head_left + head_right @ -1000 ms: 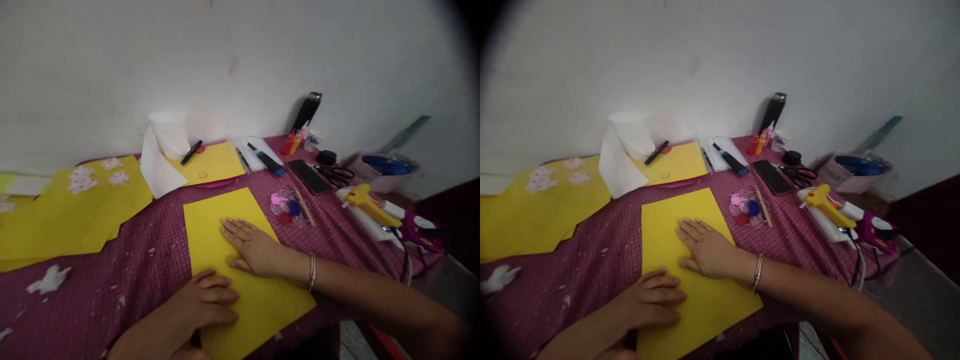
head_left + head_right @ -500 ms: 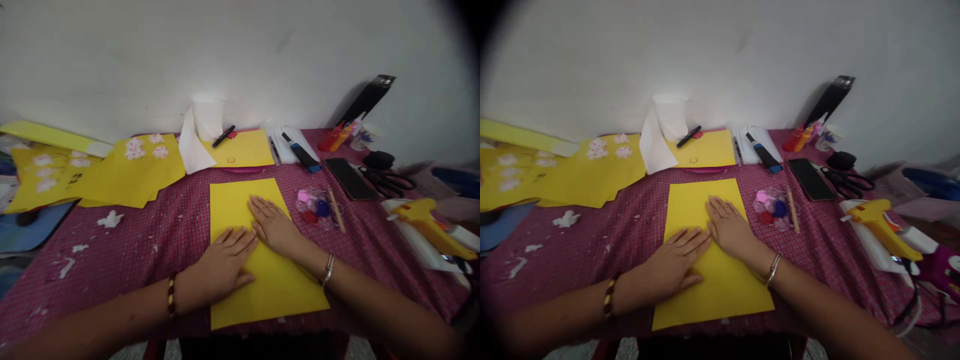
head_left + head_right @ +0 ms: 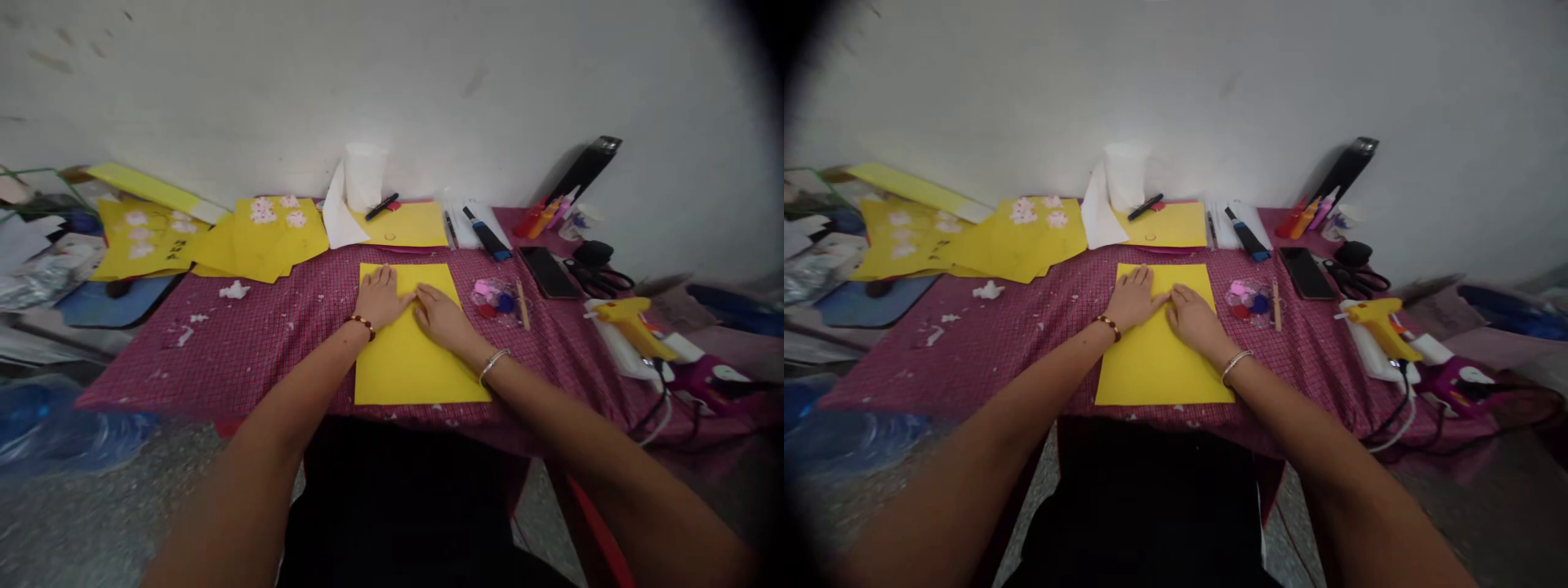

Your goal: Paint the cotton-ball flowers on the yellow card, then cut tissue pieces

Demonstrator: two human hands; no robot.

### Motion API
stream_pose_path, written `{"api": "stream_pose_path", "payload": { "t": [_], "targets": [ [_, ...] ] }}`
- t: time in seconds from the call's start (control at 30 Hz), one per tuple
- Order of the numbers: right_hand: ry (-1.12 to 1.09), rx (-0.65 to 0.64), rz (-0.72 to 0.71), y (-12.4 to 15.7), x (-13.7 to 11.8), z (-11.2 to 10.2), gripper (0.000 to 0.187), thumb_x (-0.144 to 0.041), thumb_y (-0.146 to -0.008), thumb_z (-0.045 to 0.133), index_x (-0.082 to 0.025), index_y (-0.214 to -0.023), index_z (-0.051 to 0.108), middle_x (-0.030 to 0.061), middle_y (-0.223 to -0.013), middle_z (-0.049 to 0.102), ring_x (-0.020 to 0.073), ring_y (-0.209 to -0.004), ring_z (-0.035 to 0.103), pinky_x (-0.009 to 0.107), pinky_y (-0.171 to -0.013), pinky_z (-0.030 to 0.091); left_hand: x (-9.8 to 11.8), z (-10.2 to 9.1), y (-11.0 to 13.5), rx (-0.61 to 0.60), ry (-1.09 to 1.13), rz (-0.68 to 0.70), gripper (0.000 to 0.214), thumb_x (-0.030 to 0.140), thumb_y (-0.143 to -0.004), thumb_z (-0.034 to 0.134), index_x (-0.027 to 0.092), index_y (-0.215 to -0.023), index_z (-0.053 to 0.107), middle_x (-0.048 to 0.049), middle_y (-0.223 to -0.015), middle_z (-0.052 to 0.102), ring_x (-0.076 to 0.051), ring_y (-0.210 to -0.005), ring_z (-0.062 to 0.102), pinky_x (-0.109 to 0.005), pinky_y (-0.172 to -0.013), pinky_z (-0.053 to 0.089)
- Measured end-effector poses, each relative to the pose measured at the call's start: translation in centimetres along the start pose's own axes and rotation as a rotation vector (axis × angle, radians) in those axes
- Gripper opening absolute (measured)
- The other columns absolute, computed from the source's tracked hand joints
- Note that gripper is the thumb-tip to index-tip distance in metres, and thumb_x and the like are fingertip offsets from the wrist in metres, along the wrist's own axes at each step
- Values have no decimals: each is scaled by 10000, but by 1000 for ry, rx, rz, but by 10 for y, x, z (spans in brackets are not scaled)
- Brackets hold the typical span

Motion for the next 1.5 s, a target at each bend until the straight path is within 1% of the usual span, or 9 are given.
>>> {"api": "stream_pose_path", "payload": {
  "t": [0.43,0.6,0.7,0.83,0.93,1.03,1.2,1.33,1.5],
  "targets": [
    [168,-45,191,3,-9,-6,488,-315,-966,356,-143,-1405,481,114,-1491,447,295,-1353,407,471,-1104,313,-3,-14,13,53,24,-12,605,424,-952,336,113,-1471,341,-162,-1570,293,-314,-1428,257,-505,-1146,199],
    [150,-31,203,2,-8,-5,473,-299,-963,354,-154,-1390,498,103,-1488,454,284,-1343,418,456,-1100,315,-77,-61,49,267,-172,-53,527,347,-954,353,140,-1438,370,-159,-1552,315,-307,-1418,244,-518,-1140,157],
    [143,-25,212,2,-9,-6,464,-292,-961,356,-158,-1379,507,101,-1481,463,280,-1333,426,459,-1094,320,-145,-83,77,301,-268,-249,481,319,-950,347,58,-1344,440,-228,-1459,412,-346,-1320,364,-542,-1056,269],
    [140,-5,218,1,-10,-7,452,-293,-962,358,-160,-1361,523,100,-1469,478,269,-1319,439,448,-1087,325,-208,-82,94,258,-279,-549,505,361,-915,409,-3,-1258,473,-295,-1310,514,-404,-1209,470,-544,-921,392],
    [137,-8,215,1,-9,-6,451,-296,-962,360,-162,-1360,524,93,-1464,485,263,-1316,442,436,-1080,332,-230,-79,91,101,-195,-638,427,279,-927,358,-8,-1208,501,-294,-1184,593,-386,-1093,572,-506,-834,448],
    [136,-15,218,1,-7,-5,454,-292,-959,360,-159,-1361,523,97,-1464,484,271,-1315,441,440,-1077,334,-246,-97,98,53,-192,-605,378,226,-946,300,27,-1164,536,-245,-1136,631,-343,-1078,590,-472,-848,459],
    [126,16,205,1,-4,-2,455,-295,-948,364,-158,-1347,534,105,-1449,498,292,-1292,457,465,-1056,353,-268,-127,153,89,-193,-510,425,222,-979,196,76,-1249,490,-122,-1239,602,-228,-1123,547,-379,-961,433],
    [120,15,206,1,-2,-1,454,-295,-939,373,-157,-1337,542,106,-1452,494,296,-1285,463,476,-1046,362,-269,-100,182,24,-173,-424,444,205,-939,290,91,-1325,478,-122,-1386,534,-219,-1261,472,-360,-1070,356],
    [118,16,199,1,-1,0,456,-291,-942,364,-153,-1341,538,108,-1450,496,294,-1289,460,479,-1060,350,-289,-77,173,42,-217,-597,588,463,-959,268,117,-1412,415,-215,-1515,360,-391,-1365,339,-647,-1050,270]
  ]
}}
Point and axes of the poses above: each hand's wrist, its own y-axis away from the middle knuckle, its own z-axis out of the palm, x = y × z, the point moved 1 cm from there along -y, towards the middle knuckle
